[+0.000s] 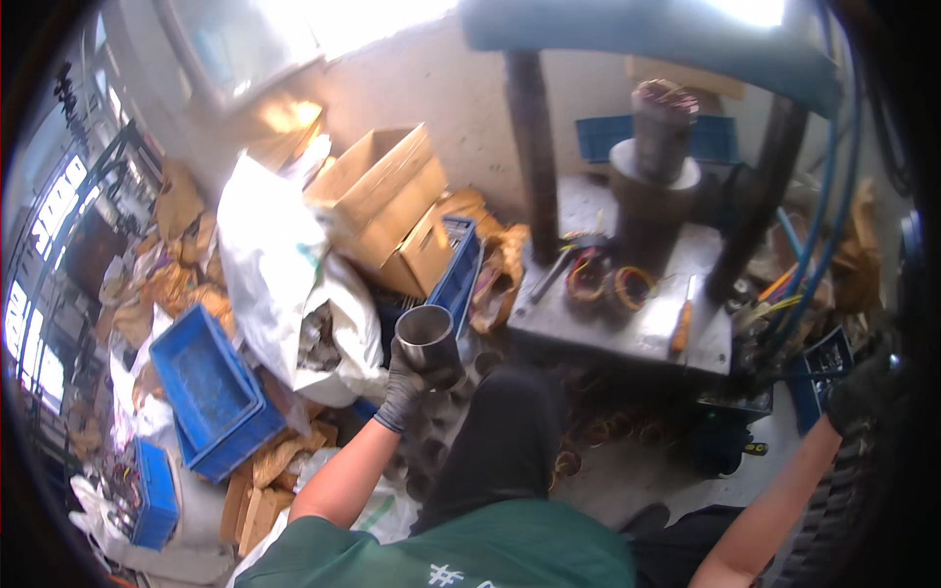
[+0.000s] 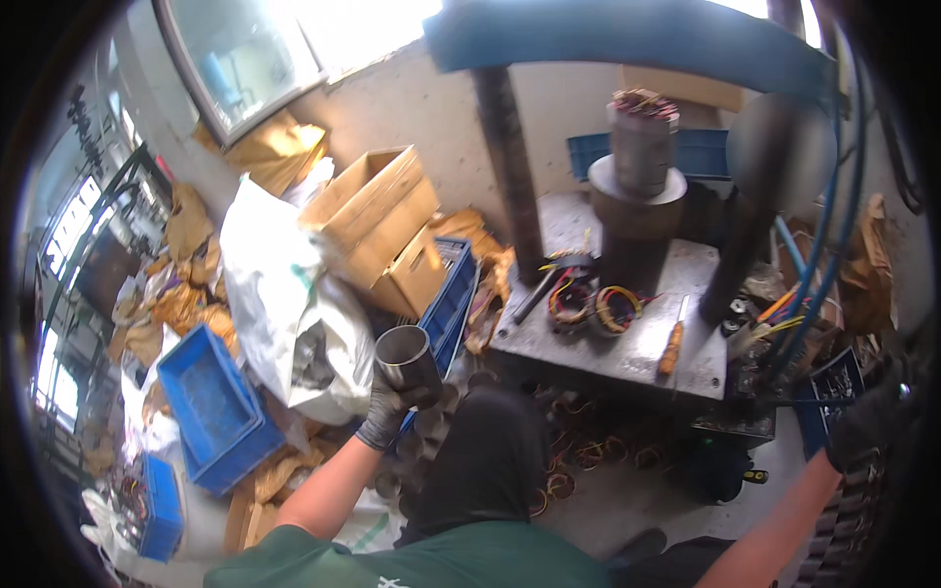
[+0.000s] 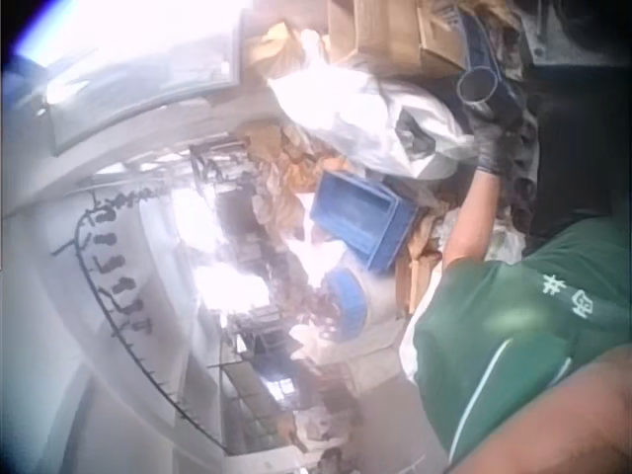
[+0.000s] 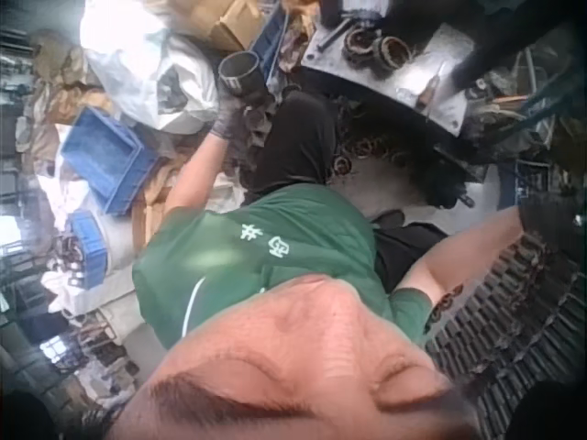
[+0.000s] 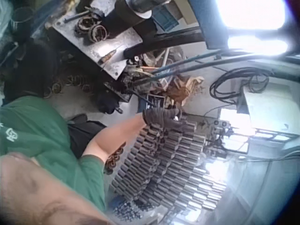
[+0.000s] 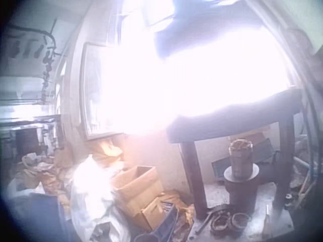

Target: Using a hydraulic press to insert copper-wound stators into metal housings for electric motors.

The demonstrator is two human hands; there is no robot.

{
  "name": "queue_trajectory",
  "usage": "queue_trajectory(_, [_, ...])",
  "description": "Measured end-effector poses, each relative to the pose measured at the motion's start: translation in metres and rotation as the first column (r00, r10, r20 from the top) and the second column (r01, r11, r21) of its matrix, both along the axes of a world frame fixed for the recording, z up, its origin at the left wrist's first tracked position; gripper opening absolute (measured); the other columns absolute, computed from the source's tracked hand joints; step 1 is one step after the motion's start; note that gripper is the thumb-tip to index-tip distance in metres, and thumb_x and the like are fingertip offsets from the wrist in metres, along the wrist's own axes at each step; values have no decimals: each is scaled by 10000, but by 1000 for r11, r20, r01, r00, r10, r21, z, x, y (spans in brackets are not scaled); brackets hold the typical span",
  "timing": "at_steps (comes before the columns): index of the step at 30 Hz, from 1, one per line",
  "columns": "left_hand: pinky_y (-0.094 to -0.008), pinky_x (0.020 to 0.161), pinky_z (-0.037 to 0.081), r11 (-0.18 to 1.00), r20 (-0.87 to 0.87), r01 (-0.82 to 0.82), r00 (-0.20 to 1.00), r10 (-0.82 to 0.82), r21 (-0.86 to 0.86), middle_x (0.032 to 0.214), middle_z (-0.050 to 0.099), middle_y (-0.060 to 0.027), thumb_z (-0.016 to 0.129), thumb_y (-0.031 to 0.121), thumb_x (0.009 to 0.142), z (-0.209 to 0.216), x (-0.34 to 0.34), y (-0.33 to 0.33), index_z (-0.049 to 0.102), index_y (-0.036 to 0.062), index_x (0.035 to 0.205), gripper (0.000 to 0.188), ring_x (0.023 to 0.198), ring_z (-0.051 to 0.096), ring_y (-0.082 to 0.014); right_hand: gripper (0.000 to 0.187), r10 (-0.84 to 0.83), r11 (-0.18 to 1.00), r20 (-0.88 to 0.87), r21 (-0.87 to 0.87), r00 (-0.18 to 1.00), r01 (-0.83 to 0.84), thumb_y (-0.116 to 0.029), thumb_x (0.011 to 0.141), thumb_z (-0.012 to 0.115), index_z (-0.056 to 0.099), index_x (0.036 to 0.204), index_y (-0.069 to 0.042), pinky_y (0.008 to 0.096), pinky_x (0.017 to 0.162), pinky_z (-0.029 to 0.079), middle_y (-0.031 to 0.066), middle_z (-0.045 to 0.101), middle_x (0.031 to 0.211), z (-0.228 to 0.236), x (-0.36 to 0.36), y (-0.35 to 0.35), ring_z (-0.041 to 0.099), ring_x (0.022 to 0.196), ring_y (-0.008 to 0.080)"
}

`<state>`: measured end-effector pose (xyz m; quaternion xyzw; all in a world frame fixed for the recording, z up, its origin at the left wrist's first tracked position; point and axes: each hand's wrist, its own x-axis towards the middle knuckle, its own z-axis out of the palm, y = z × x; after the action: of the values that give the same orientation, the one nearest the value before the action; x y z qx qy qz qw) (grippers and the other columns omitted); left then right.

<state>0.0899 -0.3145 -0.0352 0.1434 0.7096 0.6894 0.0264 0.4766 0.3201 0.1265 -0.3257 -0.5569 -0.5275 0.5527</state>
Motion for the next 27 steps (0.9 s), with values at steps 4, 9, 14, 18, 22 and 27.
queue_trajectory(4, [-440, 1081, 538, 761, -71, 383, 910, -409, 523, 1344, 638, -123, 848, 384, 872, 78, -9, 99, 492, 50, 1442, 751, 1246, 641, -277, 298, 370, 871, -281, -227, 886, -436, -119, 1070, 588, 666, 1357, -102, 421, 974, 542, 127, 633, 1332, -4, -14, -24, 675, 1115, 282])
queue_trajectory(9, [-446, 1141, 482, 551, -175, 544, 793, -583, 633, 1326, 650, -86, 817, 242, 903, 154, -10, 207, 539, 60, 1401, 598, 1285, 611, -265, 535, 585, 545, -665, -102, 465, -832, -180, 1052, 628, 453, 1547, -74, 373, 1003, 528, 137, 635, 1265, 6, -40, -50, 641, 1130, 223])
queue_trajectory(14, [-421, 1036, 552, 749, -526, 629, 717, -456, 208, 1297, 662, -111, 870, 151, 825, 221, 4, 296, 537, 66, 1394, 665, 1184, 670, -280, 566, 527, 394, -809, -39, 260, -918, -175, 1058, 600, 405, 1580, -74, 360, 985, 515, 127, 650, 1196, 17, -47, -64, 628, 1079, 201])
queue_trajectory(18, [-398, 1070, 514, 975, -944, 120, 251, -212, -186, 1322, 623, -135, 916, 282, 778, 279, 2, 342, 483, 58, 1426, 811, 1234, 630, -288, 569, 538, 265, -836, 45, 109, -963, -157, 1050, 588, 404, 1583, -82, 383, 984, 510, 124, 650, 1173, 18, -48, -67, 627, 1058, 219])
queue_trajectory(22, [-388, 1035, 534, 988, -964, 109, 230, -134, -111, 1267, 637, -115, 985, 291, 658, 301, 7, 374, 545, 59, 1362, 862, 1186, 652, -281, 575, 523, 336, -833, 6, 181, -942, -134, 1040, 583, 401, 1583, -84, 402, 974, 510, 119, 642, 1142, 15, -50, -64, 621, 1036, 224])
queue_trajectory(27, [-388, 1048, 515, 968, -953, 215, 242, -180, -128, 1314, 586, -137, 926, 287, 729, 297, 1, 389, 382, 12, 1454, 947, 1204, 625, -269, 574, 519, 294, -847, 49, 116, -955, -119, 1029, 578, 411, 1577, -87, 425, 971, 503, 121, 631, 1101, 12, -51, -61, 619, 1031, 240])
